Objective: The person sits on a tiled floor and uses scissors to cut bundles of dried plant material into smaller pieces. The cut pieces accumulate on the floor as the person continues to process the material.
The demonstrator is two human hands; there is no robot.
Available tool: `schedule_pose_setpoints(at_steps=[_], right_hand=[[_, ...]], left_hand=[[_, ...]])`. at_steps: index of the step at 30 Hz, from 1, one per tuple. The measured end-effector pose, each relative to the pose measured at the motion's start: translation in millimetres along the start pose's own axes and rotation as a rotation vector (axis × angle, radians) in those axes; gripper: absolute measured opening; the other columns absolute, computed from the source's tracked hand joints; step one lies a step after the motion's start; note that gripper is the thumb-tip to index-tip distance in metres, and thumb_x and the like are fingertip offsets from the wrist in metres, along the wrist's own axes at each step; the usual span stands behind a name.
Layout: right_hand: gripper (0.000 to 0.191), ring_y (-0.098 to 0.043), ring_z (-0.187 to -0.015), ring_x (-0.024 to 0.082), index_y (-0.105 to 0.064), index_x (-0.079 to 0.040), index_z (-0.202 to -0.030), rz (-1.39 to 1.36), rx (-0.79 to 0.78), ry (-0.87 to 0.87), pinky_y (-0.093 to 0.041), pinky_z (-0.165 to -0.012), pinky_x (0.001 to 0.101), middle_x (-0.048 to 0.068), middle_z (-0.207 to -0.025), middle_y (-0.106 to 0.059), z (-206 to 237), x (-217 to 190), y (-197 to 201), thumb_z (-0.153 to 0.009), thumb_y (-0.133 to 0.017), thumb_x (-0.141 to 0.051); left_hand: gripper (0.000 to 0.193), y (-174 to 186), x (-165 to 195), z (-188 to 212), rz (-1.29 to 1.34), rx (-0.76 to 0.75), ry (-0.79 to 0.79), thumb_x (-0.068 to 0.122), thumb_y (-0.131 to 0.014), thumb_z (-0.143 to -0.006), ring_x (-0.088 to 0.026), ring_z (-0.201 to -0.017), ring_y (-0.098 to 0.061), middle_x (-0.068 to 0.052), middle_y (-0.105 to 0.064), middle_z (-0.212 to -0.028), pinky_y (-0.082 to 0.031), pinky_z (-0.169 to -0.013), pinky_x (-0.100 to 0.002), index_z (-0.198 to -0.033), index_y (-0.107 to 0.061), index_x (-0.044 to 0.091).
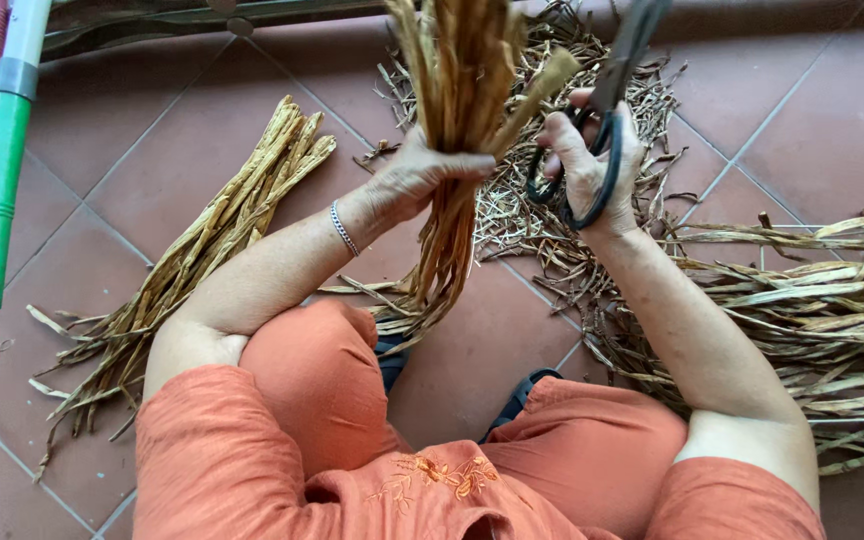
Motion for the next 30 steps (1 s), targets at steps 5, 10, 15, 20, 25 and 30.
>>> schedule_pose_setpoints(at_steps=[5,10,15,20,25,30], right_hand=[[0.056,-0.051,-0.069,0.005,-0.052,-0.007,-0.128,-0.008,-0.164,-0.133,-0.044,-0.062,0.0218,-0.001,-0.088,-0.058,16.6,28.7,-10.1,-0.11,-0.039,-0.058],[0.066,-0.048,-0.069,0.004,-0.054,-0.008,-0.131,0.11,-0.253,-0.233,-0.043,-0.061,0.0214,-0.002,-0.085,-0.055,32.5,39.2,-16.4,-0.105,-0.034,-0.064],[0.066,-0.046,-0.066,0.005,-0.053,-0.005,-0.131,0.118,-0.258,-0.222,-0.041,-0.059,0.0219,-0.002,-0.083,-0.052,34.3,29.9,-21.2,-0.106,-0.037,-0.064],[0.066,-0.044,-0.059,0.005,-0.054,-0.005,-0.127,0.186,-0.262,-0.202,-0.038,-0.052,0.0224,-0.004,-0.074,-0.048,31.8,22.1,-20.5,-0.105,-0.036,-0.065],[0.068,-0.042,-0.054,0.004,-0.053,-0.003,-0.123,0.139,-0.237,-0.237,-0.036,-0.044,0.0236,-0.006,-0.068,-0.043,37.3,25.5,-22.5,-0.103,-0.038,-0.067],[0.071,-0.046,-0.05,0.003,-0.056,-0.004,-0.115,0.203,-0.178,-0.205,-0.041,-0.04,0.0223,-0.007,-0.065,-0.047,34.2,28.8,-20.2,-0.102,-0.036,-0.07]], left_hand=[[0.047,19.4,2.3,-7.3,0.15,0.076,-0.02,0.001,-0.088,-0.079,-0.018,-0.092,-0.071,-0.009,-0.074,-0.105,-0.063,-0.084,-0.033,-0.122,-0.067,-0.001],[0.048,22.6,-1.3,-8.2,0.11,0.085,-0.035,0.001,-0.088,-0.079,-0.018,-0.095,-0.073,-0.009,-0.074,-0.107,-0.064,-0.086,-0.033,-0.122,-0.067,0.0],[0.049,22.4,1.8,-8.9,0.106,0.094,-0.047,0.0,-0.089,-0.077,-0.019,-0.096,-0.073,-0.009,-0.075,-0.108,-0.064,-0.087,-0.034,-0.121,-0.068,0.0],[0.05,20.3,2.8,-7.7,0.082,0.092,-0.042,-0.001,-0.089,-0.076,-0.017,-0.097,-0.073,-0.008,-0.075,-0.109,-0.064,-0.086,-0.032,-0.122,-0.068,0.001],[0.049,18.9,0.9,-7.4,0.076,0.088,-0.031,0.001,-0.089,-0.077,-0.017,-0.096,-0.072,-0.008,-0.075,-0.108,-0.063,-0.086,-0.033,-0.122,-0.069,0.0],[0.049,18.5,-3.9,-9.9,0.083,0.084,-0.016,0.001,-0.089,-0.077,-0.017,-0.096,-0.073,-0.007,-0.075,-0.108,-0.063,-0.088,-0.032,-0.122,-0.068,0.001]])
Point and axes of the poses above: each hand's wrist, its own z-axis away from the middle knuckle, its own y-axis out of the back of the hand, x = y × z, the point moved 6 cm from there along -z, towards the middle knuckle
